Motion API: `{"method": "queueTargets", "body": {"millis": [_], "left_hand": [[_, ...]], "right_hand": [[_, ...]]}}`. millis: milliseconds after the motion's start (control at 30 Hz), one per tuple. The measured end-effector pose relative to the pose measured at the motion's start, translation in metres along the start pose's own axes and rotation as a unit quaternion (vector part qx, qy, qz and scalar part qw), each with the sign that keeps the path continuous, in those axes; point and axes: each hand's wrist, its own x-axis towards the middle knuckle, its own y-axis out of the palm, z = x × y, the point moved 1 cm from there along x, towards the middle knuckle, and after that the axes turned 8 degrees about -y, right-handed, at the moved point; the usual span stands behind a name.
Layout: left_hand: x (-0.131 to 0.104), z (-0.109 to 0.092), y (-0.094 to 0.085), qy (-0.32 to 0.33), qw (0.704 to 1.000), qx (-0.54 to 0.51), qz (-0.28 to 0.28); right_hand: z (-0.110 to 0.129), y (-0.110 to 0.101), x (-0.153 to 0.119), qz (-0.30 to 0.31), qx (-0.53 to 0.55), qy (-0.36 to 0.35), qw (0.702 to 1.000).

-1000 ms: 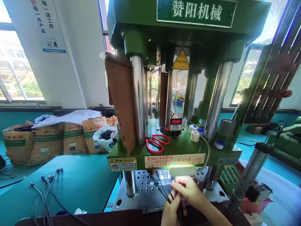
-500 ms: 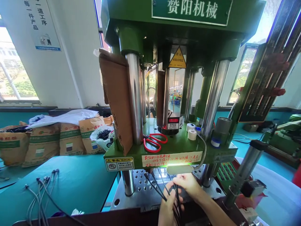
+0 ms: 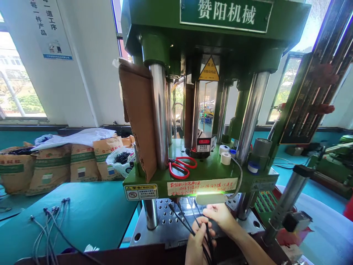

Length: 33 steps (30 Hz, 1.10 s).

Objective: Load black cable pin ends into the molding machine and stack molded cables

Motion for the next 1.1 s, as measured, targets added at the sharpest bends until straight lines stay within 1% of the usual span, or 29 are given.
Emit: {"method": "queueTargets", "body": {"millis": [200,367,500,567,700,733,767,833,900,933,1000,1100], "left_hand": [[0.006,0.005,-0.005,0.002,1.0,0.01,0.013],[0.003,0.002,-0.003,0.003,0.999,0.032,0.041],[0.001,0.002,-0.001,0.012,0.999,0.024,0.036],[0.002,0.003,0.0,0.017,0.999,0.021,0.04],[0.005,0.005,-0.002,0.032,0.999,-0.016,0.015],[0.006,0.005,-0.003,0.032,0.999,-0.022,0.016],[0.006,0.005,-0.004,0.028,0.999,-0.025,0.03],[0.007,0.004,-0.005,0.011,0.996,-0.035,0.082],[0.006,0.002,-0.006,-0.007,0.989,-0.055,0.134],[0.006,0.001,-0.006,-0.015,0.986,-0.065,0.152],[0.004,0.0,-0.005,-0.027,0.982,-0.079,0.172],[0.002,-0.001,-0.002,-0.036,0.981,-0.097,0.162]], "right_hand": [[-0.004,0.0,0.001,-0.004,-0.003,-0.008,1.0],[0.004,-0.003,0.0,-0.009,-0.005,0.012,1.0],[0.006,-0.003,0.0,-0.013,-0.005,0.009,1.0],[0.001,-0.002,0.002,-0.014,0.0,0.005,1.0],[-0.008,0.001,0.003,-0.022,0.026,-0.002,0.999],[-0.009,0.002,0.003,-0.018,0.038,-0.002,0.999],[-0.008,0.003,0.002,-0.013,0.054,-0.004,0.998],[-0.006,0.004,-0.001,0.004,0.106,-0.008,0.994],[-0.002,0.003,-0.003,0.015,0.179,-0.012,0.984],[-0.001,0.002,-0.003,0.008,0.213,-0.013,0.977],[0.0,0.0,-0.001,-0.026,0.252,-0.013,0.967],[-0.002,-0.003,0.004,-0.074,0.226,-0.007,0.971]]}}
